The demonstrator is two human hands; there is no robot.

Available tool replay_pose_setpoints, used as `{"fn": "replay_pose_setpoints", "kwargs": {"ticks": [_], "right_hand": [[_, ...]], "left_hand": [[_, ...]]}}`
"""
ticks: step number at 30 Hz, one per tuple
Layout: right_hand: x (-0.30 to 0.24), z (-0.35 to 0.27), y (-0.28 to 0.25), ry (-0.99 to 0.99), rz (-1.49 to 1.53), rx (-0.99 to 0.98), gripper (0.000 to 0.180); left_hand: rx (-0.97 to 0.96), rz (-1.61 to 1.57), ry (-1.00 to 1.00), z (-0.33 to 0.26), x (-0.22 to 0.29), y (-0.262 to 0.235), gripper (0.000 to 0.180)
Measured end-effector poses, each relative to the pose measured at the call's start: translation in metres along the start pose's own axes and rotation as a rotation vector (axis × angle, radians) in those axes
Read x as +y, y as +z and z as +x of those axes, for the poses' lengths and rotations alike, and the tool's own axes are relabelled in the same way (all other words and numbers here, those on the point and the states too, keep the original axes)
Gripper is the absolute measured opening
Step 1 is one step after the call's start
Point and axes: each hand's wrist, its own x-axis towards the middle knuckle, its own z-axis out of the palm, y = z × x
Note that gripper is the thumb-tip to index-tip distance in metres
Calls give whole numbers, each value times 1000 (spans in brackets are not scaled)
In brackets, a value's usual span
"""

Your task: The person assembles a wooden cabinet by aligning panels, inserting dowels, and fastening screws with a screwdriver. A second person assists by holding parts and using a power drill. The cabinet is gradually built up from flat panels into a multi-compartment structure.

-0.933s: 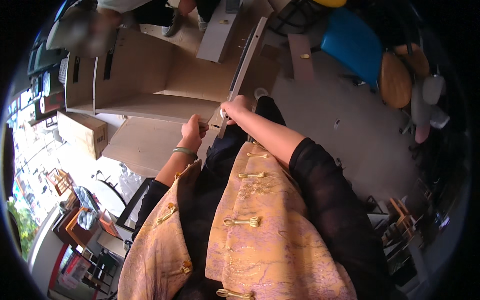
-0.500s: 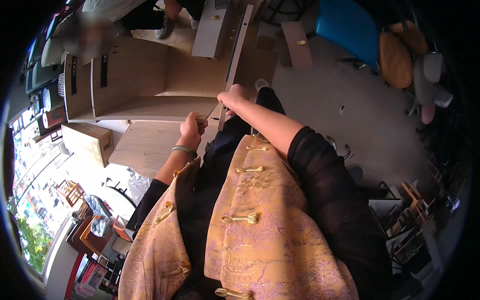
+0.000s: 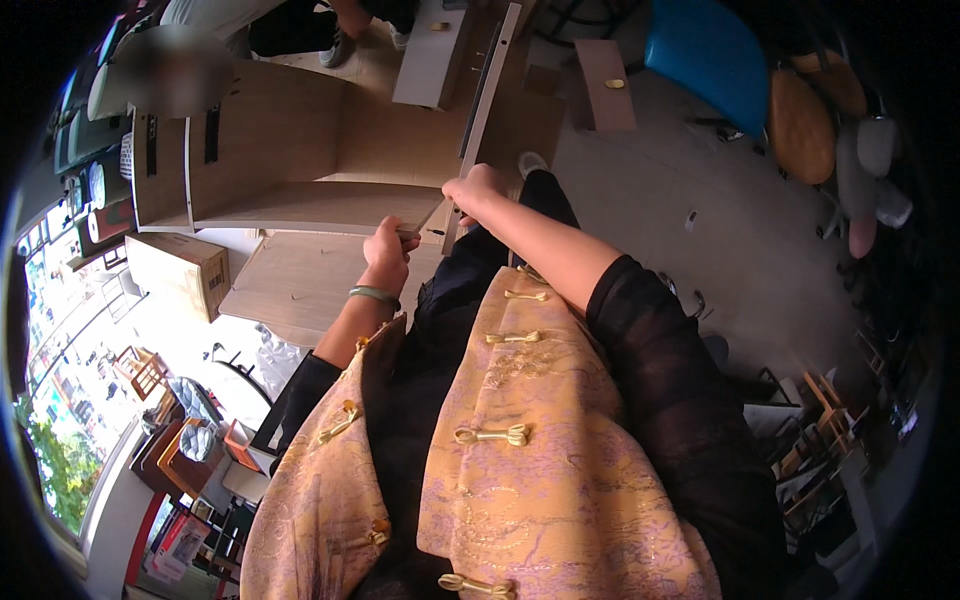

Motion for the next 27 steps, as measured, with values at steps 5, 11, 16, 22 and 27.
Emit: {"fn": "replay_pose_setpoints", "kwargs": {"ticks": [5,11,16,22,27], "right_hand": [[0,-2,1,-9,30,1,31],[0,-3,0,14,11,-23,31],[0,-3,6,-25,28,55,31],[-4,3,9,-38,-23,28,35],[-6,6,11,-7,18,8,30]], "left_hand": [[24,-15,-1,-1,-1,2,23],[13,-22,1,-2,0,0,25],[3,-25,17,-7,3,1,26],[-5,-6,39,-13,3,2,28],[-29,-12,89,-5,1,-1,30]]}}
